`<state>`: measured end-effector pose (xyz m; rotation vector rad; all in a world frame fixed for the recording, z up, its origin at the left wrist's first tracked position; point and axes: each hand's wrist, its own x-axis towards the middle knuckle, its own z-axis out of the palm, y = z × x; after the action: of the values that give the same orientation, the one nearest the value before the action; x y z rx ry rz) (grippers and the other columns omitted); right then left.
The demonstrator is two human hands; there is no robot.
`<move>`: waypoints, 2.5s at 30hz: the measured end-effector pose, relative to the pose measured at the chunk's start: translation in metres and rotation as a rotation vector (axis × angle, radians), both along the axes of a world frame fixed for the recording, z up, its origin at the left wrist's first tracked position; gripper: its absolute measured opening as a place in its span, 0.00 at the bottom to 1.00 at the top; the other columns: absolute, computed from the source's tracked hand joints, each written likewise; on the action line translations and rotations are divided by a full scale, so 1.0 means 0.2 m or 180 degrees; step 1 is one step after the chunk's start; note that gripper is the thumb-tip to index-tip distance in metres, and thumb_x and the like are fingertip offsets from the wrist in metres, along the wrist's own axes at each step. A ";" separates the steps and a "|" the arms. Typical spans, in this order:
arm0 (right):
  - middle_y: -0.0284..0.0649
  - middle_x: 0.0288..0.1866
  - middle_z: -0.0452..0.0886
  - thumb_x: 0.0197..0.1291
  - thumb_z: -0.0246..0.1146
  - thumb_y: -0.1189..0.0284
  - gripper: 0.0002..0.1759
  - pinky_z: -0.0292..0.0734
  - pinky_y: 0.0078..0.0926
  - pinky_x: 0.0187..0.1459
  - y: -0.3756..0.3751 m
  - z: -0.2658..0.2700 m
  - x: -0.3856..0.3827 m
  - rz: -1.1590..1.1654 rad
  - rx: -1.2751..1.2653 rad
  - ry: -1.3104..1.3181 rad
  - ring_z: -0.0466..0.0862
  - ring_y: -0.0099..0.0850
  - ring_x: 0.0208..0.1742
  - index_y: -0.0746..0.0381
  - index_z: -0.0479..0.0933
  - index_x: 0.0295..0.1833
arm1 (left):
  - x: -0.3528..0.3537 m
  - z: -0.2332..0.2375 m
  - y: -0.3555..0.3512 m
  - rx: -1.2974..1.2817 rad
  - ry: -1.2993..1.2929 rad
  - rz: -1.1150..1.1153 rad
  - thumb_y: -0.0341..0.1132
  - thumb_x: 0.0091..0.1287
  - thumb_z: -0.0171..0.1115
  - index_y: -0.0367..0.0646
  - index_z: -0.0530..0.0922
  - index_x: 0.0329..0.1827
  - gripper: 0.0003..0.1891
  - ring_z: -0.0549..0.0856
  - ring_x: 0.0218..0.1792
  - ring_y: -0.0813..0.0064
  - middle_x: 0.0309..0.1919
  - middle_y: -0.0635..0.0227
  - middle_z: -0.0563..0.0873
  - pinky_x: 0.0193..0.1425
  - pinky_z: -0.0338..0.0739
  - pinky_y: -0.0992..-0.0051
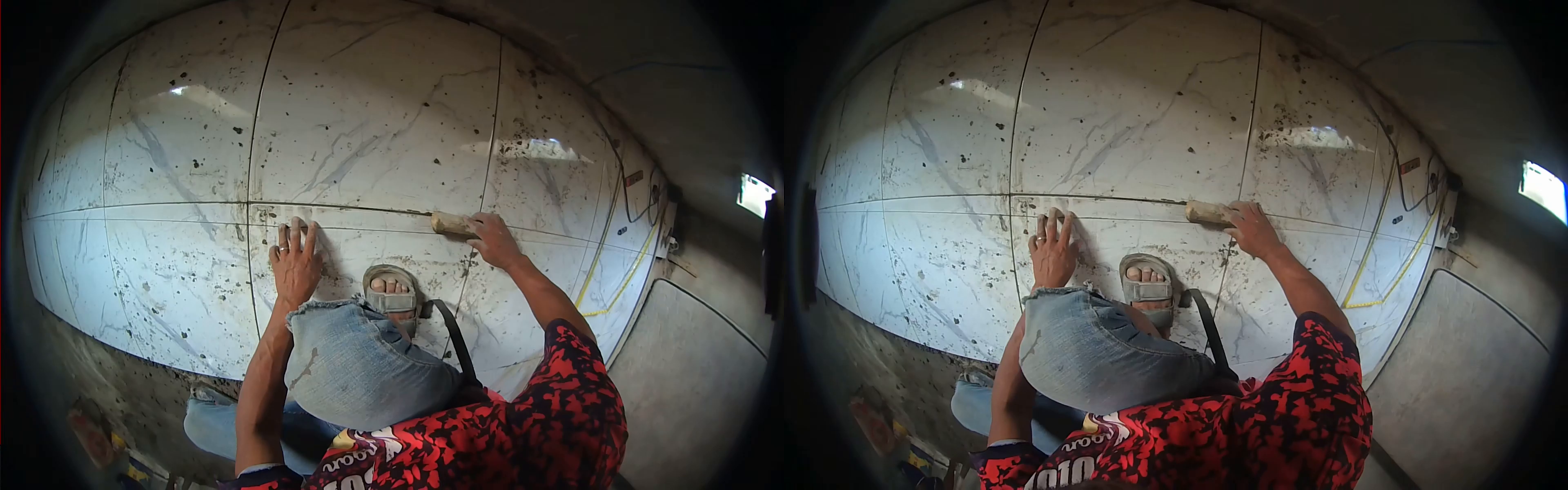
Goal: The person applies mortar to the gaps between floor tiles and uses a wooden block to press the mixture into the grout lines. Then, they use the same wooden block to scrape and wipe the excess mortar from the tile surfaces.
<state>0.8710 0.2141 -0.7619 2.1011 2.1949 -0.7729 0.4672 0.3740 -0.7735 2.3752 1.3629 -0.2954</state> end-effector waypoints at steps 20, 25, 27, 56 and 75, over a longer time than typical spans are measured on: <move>0.49 0.48 0.74 0.54 0.64 0.64 0.28 0.70 0.41 0.53 0.82 -0.17 -1.06 0.0757 0.0929 0.0961 0.74 0.43 0.50 0.65 0.71 0.60 | -0.05 -0.02 -0.11 -0.0199 -0.0213 -0.0020 0.31 0.61 0.57 0.44 0.57 0.73 0.34 0.56 0.70 0.38 0.69 0.45 0.59 0.71 0.55 0.49; 0.47 0.48 0.74 0.51 0.57 0.71 0.27 0.70 0.40 0.54 0.99 -0.18 -1.32 0.0466 0.1040 0.1079 0.74 0.43 0.51 0.64 0.71 0.60 | -0.02 0.01 -0.10 -0.0528 -0.0159 0.0100 0.30 0.61 0.55 0.42 0.58 0.72 0.33 0.56 0.70 0.37 0.69 0.43 0.59 0.71 0.56 0.50; 0.46 0.46 0.74 0.50 0.60 0.72 0.28 0.69 0.40 0.54 0.92 -0.18 -1.22 0.0570 0.1050 0.0791 0.74 0.43 0.49 0.64 0.71 0.60 | -0.03 -0.01 -0.11 -0.0362 -0.0346 0.0163 0.32 0.62 0.57 0.43 0.59 0.72 0.33 0.56 0.70 0.37 0.69 0.44 0.59 0.71 0.56 0.51; 0.61 0.62 0.64 0.58 0.61 0.65 0.30 0.73 0.47 0.55 -0.02 0.41 0.11 -0.0440 -0.2389 -0.1176 0.74 0.55 0.56 0.55 0.64 0.67 | -0.02 0.06 -0.05 -0.0553 -0.0171 0.0214 0.37 0.60 0.64 0.47 0.63 0.69 0.33 0.60 0.70 0.44 0.69 0.51 0.62 0.63 0.68 0.54; 0.52 0.55 0.70 0.49 0.65 0.72 0.28 0.66 0.42 0.60 0.33 -0.02 -0.84 -0.0671 0.0690 0.1316 0.70 0.48 0.57 0.66 0.69 0.58 | -0.05 0.05 -0.06 -0.0530 -0.0444 0.0232 0.36 0.57 0.67 0.51 0.61 0.71 0.37 0.59 0.71 0.46 0.69 0.54 0.61 0.65 0.69 0.58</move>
<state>0.7040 0.2805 -0.7665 2.5022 2.3654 -1.1213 0.4566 0.3628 -0.7631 2.1626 1.3042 -0.2097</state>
